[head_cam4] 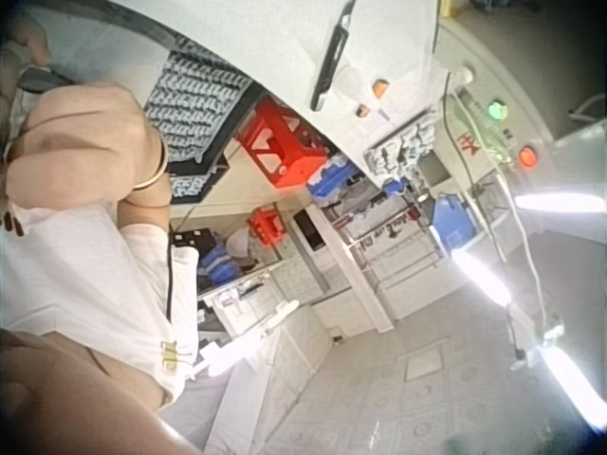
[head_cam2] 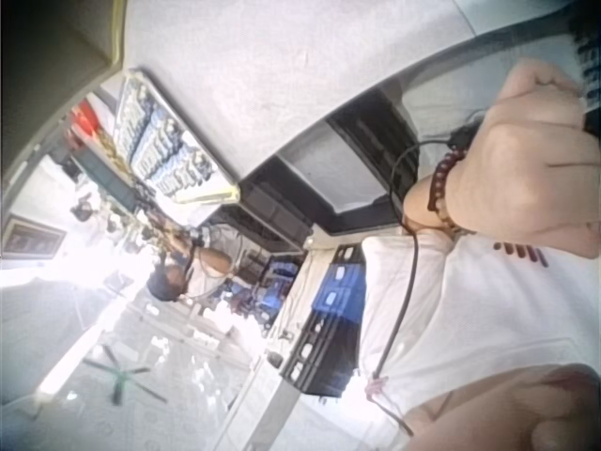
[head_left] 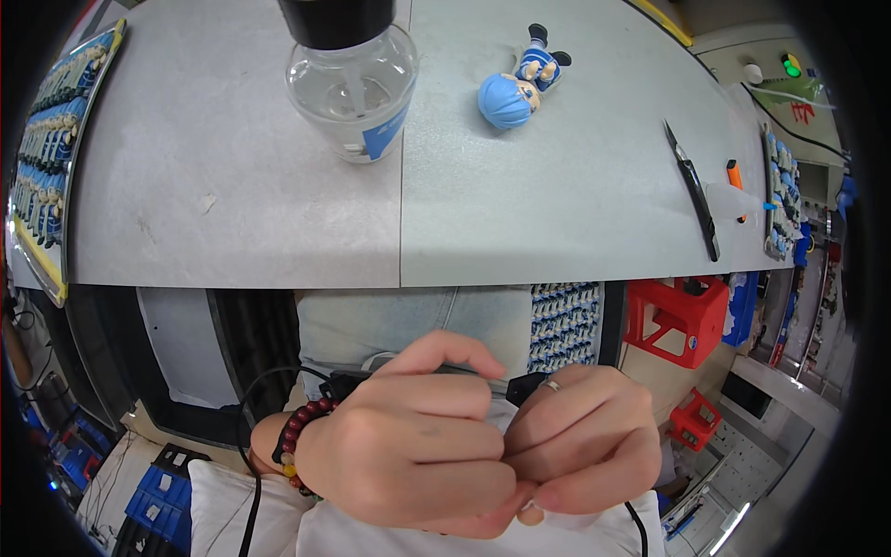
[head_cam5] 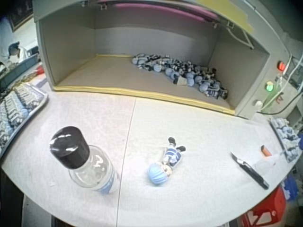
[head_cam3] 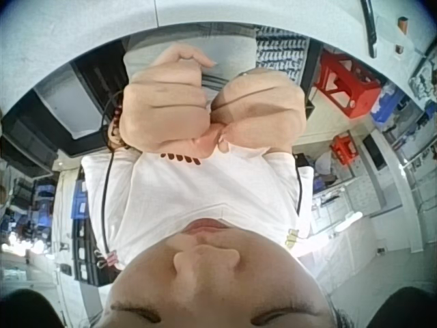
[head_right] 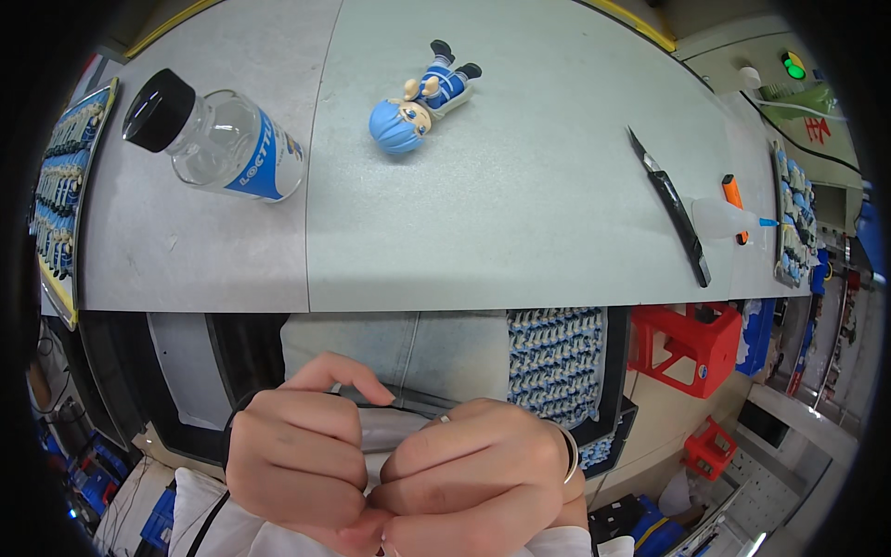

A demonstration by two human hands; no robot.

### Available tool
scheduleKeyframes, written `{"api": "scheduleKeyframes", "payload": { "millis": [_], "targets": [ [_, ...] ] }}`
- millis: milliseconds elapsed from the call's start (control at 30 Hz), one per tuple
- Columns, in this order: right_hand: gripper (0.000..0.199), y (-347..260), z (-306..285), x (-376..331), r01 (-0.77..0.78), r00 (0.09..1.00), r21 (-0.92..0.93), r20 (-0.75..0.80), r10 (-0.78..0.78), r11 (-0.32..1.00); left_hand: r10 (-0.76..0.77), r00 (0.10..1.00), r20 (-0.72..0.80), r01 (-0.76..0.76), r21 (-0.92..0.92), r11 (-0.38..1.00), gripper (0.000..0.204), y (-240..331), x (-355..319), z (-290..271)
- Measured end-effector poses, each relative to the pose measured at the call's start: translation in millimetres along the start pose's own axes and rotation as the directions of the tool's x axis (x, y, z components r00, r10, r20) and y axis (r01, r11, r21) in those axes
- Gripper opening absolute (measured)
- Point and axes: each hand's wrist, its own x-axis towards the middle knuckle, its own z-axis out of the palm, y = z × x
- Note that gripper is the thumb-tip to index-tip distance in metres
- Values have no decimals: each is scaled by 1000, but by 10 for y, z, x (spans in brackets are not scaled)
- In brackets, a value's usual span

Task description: Cleaning miniature blue figures by applying liquid with a dropper and wiping them with a tissue.

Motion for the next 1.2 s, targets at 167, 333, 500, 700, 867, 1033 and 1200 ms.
{"api": "scheduleKeyframes", "payload": {
  "millis": [167,333,500,700,867,1033,1200],
  "targets": [
    [25,0,6,-25,13,1000,-46,10,-12,999,1,1000,-5,-1,12,1000,15,10,-5,-13],
    [18,-64,38,-93,-142,989,-82,-52,138,986,-14,1000,-27,15,22,1000,20,-1,-9,6],
    [14,-157,-50,-12,-336,940,-93,-95,327,937,70,991,-115,-40,243,969,38,-19,-16,28],
    [15,-236,92,-31,-696,695,-15,-267,668,718,146,988,-59,-86,576,813,21,-46,-39,23],
    [12,-176,78,-8,-622,748,-115,-380,544,775,67,996,-51,-24,587,809,34,-38,-47,4],
    [12,-142,-125,112,-520,751,-490,-652,102,700,-4,976,-219,85,362,928,35,-49,-39,30],
    [34,42,-536,171,-575,785,-739,-619,-17,350,128,976,-175,-58,358,932,42,-71,-110,-23]
  ]
}}
